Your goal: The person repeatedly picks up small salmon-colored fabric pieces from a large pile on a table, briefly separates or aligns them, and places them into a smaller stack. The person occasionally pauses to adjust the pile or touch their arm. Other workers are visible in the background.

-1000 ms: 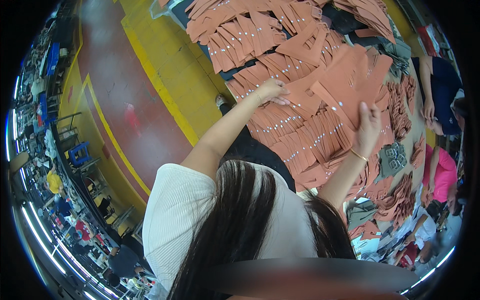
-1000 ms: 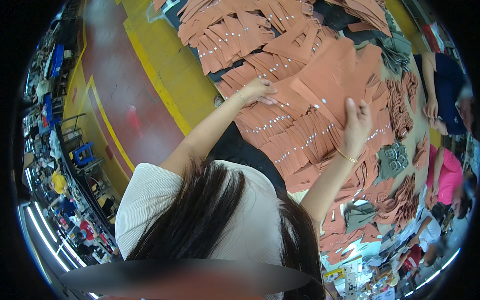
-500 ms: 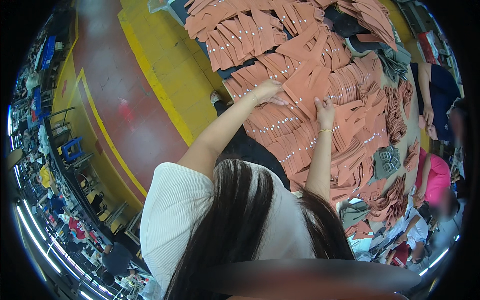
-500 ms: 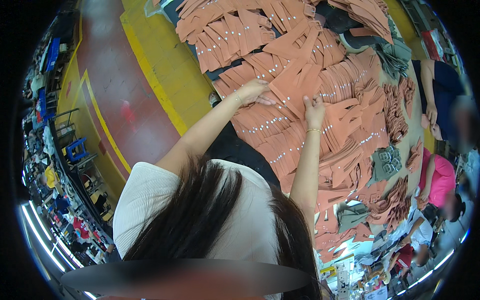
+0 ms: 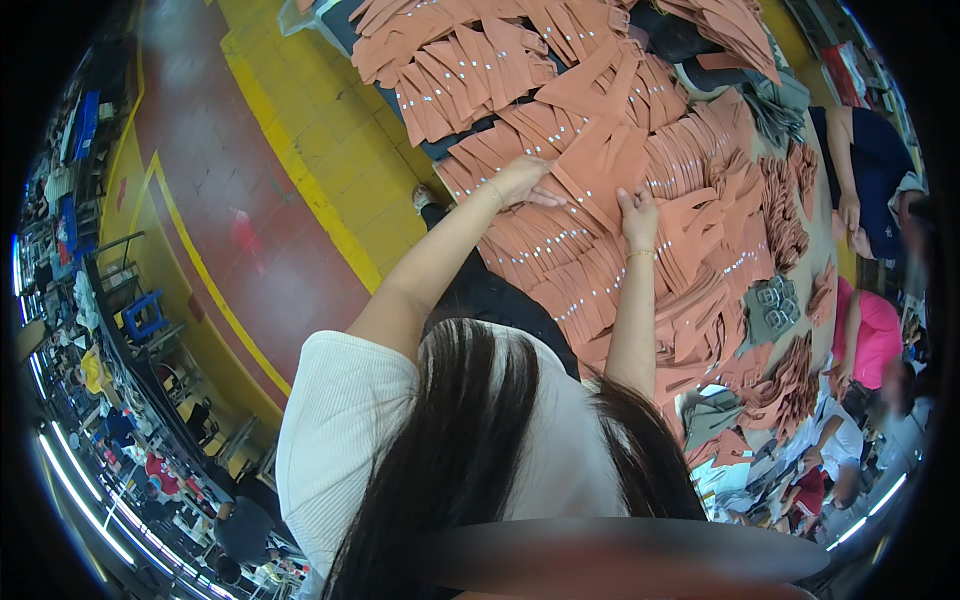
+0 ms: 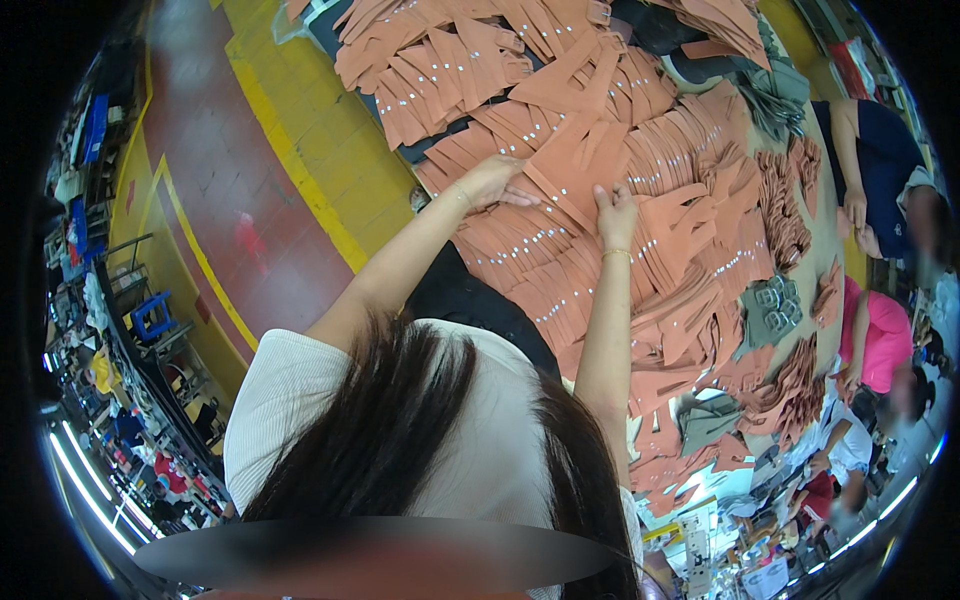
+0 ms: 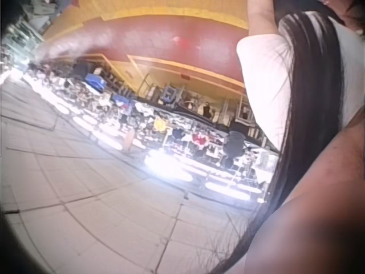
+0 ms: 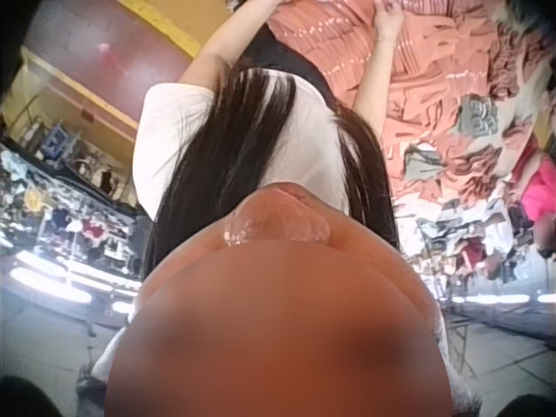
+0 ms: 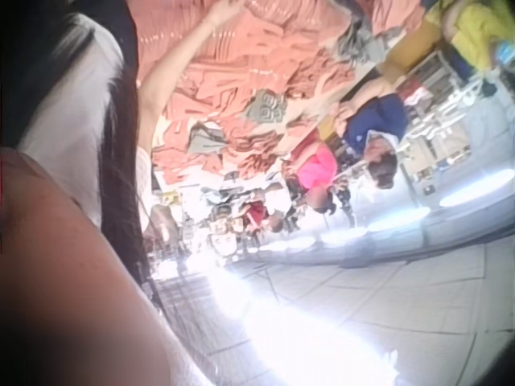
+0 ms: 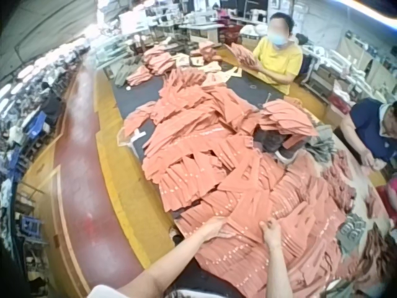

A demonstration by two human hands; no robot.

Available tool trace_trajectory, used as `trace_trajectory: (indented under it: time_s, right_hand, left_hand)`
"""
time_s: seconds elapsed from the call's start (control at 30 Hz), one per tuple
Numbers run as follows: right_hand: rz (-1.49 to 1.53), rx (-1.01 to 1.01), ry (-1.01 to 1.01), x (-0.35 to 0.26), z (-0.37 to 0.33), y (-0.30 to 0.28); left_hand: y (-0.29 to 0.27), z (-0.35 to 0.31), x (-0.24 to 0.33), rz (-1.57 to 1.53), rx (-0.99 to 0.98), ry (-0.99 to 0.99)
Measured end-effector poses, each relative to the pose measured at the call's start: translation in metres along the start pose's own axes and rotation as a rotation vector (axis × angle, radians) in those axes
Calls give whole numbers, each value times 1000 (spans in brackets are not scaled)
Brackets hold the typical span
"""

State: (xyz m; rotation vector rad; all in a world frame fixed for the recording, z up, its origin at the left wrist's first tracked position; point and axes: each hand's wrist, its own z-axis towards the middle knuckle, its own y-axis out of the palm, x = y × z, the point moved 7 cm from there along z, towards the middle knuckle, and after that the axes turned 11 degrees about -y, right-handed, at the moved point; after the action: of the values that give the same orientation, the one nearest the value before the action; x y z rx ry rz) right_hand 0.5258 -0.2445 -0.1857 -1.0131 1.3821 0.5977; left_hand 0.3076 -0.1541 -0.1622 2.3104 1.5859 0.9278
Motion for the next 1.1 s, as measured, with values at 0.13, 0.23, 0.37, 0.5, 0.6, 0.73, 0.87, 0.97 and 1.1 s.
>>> trace_trajectory:
  time_s: [0.13,0.23,0.37,0.5,0.6,0.73,0.87,0.97,1.1]
  right_hand:
    - [141,-14,78,-8,-2,4]
    - [217,5,134,-16,-4,6]
    - [219,20,170,-22,-4,7]
    - [223,12,172,-24,-7,8]
    - [248,26,178,-23,-9,8]
    - [237,26,169,-21,-7,8]
    - [239,28,164,-14,-7,8]
    - [205,24,128,-10,-8,7]
    - [124,21,78,-9,-7,6]
  left_hand:
    - [1,-2,1,-10,-35,11]
    - [1,-1,0,-26,-49,8]
    - [1,0,0,-25,-45,3]
    - [2,-1,0,-32,-39,4]
    - [3,-3,1,-37,-40,8]
    - [3,-3,0,-39,-46,-11]
    - [3,-2,0,-31,-34,-11]
    - [3,-2,-1,-30,-37,-13]
    - [2,-2,-1,-43,-41,-19]
